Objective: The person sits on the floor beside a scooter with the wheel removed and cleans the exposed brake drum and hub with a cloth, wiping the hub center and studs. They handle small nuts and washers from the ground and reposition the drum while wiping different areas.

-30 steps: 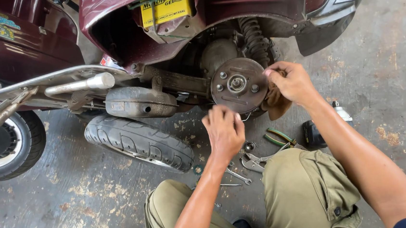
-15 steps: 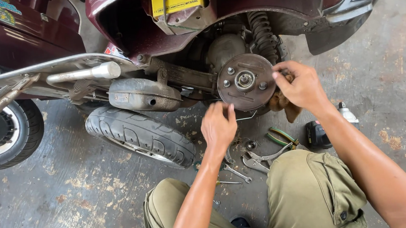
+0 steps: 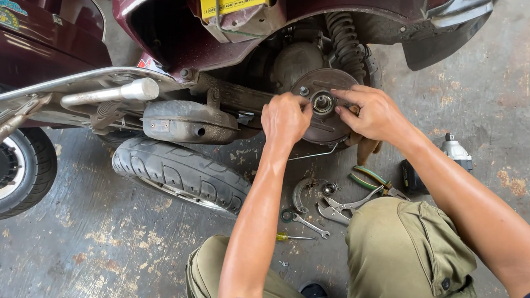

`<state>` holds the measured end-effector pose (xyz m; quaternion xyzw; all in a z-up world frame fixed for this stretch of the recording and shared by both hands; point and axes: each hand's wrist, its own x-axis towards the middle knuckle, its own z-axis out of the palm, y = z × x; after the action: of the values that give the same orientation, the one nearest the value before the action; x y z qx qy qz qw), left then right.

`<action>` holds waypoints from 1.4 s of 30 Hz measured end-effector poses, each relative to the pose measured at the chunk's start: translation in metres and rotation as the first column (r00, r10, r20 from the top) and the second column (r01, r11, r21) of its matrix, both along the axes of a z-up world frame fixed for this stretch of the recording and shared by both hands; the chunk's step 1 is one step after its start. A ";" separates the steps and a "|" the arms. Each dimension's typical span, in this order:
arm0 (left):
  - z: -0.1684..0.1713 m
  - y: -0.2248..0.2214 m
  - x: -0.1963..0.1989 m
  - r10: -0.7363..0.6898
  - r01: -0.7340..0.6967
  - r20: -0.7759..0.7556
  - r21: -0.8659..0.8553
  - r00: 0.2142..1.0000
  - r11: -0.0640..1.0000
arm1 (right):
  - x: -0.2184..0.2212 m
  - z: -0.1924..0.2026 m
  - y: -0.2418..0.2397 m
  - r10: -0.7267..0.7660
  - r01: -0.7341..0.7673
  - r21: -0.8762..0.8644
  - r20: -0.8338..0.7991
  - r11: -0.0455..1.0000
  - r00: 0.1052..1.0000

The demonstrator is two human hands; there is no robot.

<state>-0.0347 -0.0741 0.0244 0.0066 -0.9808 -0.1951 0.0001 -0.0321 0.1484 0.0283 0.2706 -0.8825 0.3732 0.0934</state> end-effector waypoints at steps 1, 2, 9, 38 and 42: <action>-0.001 -0.001 -0.004 0.004 -0.004 0.000 0.000 1.000 1.000 | -0.001 -0.003 0.000 0.004 -0.004 0.000 0.000 1.000 1.000; -0.001 -0.001 -0.009 -0.039 0.039 -0.003 -0.007 0.999 0.999 | -0.002 -0.006 0.000 0.000 0.000 0.000 0.020 1.000 1.000; 0.024 -0.014 -0.005 -0.160 0.147 0.060 0.170 0.985 0.974 | -0.001 -0.002 -0.001 0.009 -0.008 -0.018 0.061 1.000 0.998; 0.031 -0.022 -0.011 -0.327 0.334 -0.083 0.102 0.941 0.937 | -0.004 -0.009 0.000 -0.018 0.017 0.008 0.092 1.000 0.996; 0.020 -0.028 -0.014 -0.510 0.545 -0.254 0.090 0.822 0.833 | -0.006 -0.007 0.000 -0.012 0.011 0.005 0.075 1.000 0.997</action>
<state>-0.0487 -0.1022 0.0446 -0.2874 -0.9190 -0.2646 0.0537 -0.0377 0.1484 0.0210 0.2514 -0.8878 0.3804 0.0616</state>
